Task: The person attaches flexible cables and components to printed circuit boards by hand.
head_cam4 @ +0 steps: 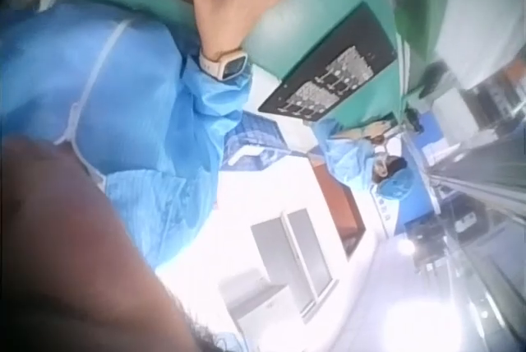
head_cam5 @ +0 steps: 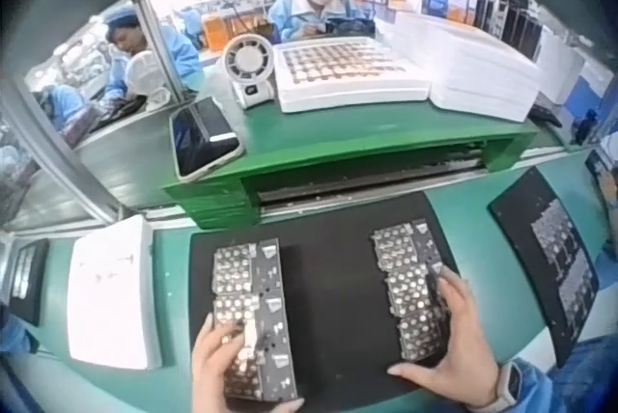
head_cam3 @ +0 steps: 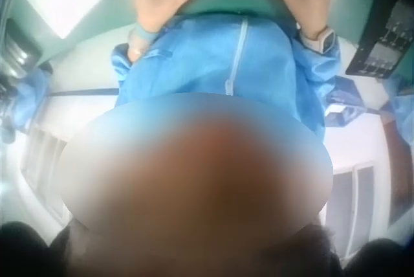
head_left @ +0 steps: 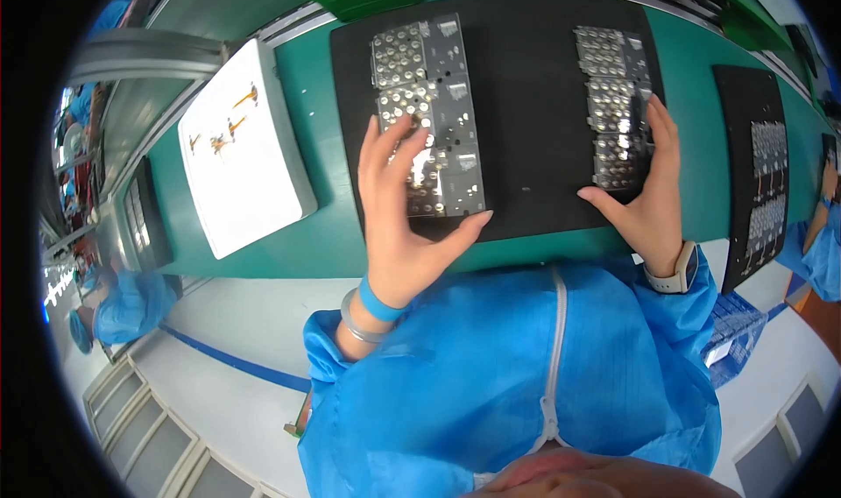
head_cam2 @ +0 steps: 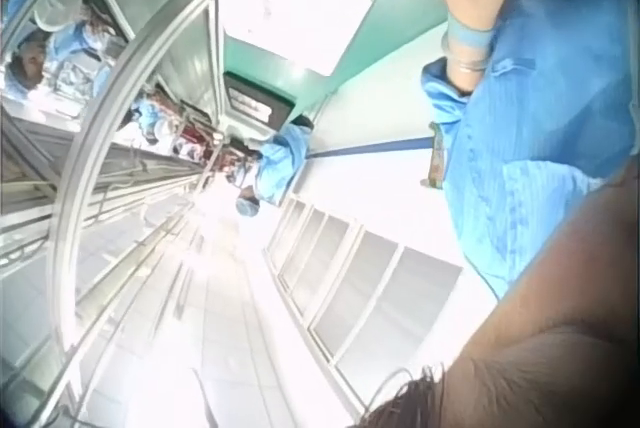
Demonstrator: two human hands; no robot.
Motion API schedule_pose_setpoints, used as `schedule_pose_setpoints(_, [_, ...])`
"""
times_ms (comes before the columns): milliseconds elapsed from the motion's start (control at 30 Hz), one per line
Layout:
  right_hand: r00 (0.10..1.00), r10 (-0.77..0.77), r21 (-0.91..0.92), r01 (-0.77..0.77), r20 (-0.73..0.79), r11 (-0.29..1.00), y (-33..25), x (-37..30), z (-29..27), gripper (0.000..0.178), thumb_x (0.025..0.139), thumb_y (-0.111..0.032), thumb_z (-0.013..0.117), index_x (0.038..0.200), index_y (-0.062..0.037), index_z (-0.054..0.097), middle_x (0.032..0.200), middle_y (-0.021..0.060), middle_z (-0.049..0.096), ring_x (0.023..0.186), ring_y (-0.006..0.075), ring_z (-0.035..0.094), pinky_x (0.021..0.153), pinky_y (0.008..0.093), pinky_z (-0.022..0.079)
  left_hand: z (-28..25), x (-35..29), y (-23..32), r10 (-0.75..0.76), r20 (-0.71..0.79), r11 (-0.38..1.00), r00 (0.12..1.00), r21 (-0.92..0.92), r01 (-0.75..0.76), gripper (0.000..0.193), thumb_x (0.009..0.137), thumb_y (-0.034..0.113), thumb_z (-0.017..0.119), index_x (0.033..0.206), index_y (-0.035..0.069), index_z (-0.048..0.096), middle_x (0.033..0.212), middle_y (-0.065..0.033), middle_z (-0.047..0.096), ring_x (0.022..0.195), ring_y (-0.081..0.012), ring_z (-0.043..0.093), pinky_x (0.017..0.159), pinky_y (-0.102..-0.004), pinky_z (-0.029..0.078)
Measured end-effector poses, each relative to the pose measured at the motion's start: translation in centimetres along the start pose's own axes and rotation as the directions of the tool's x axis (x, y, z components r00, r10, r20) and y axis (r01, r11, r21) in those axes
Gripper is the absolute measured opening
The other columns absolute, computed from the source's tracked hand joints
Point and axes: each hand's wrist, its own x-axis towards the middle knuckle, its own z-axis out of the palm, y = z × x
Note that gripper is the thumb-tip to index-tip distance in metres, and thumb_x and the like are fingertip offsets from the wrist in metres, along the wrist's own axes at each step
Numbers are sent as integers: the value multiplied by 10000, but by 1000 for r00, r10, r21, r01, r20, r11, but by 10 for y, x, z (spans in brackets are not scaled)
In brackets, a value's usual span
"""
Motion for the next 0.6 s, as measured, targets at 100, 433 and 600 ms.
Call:
schedule_pose_setpoints(100, [998,-14,7,14,-57,1000,2,-1,5,995,620,-172,871,1423,-25,303,1456,205,324,1324,369,362,1094,434,315,1,-13,-3,-81,70,958,994,282,59,914,623,243,879,1386,72,405,1463,-182,334,1398,-423,232,1110,-496,270])
schedule_pose_setpoints(433, [997,78,132,-78,4,988,-23,-9,9,964,671,-212,843,1442,-85,277,1481,175,276,1345,359,333,1105,445,304,-137,21,-67,114,-185,676,976,735,61,370,806,103,725,1146,21,604,1159,-172,609,1097,-346,560,938,-400,450])
schedule_pose_setpoints(600, [997,76,-9,-76,28,997,-26,-2,7,884,715,-217,812,1425,-72,306,1487,176,274,1345,369,330,1099,438,303,-168,24,-86,42,-239,468,970,862,192,318,826,175,707,1094,18,639,1118,-165,637,1027,-344,598,880,-404,487])
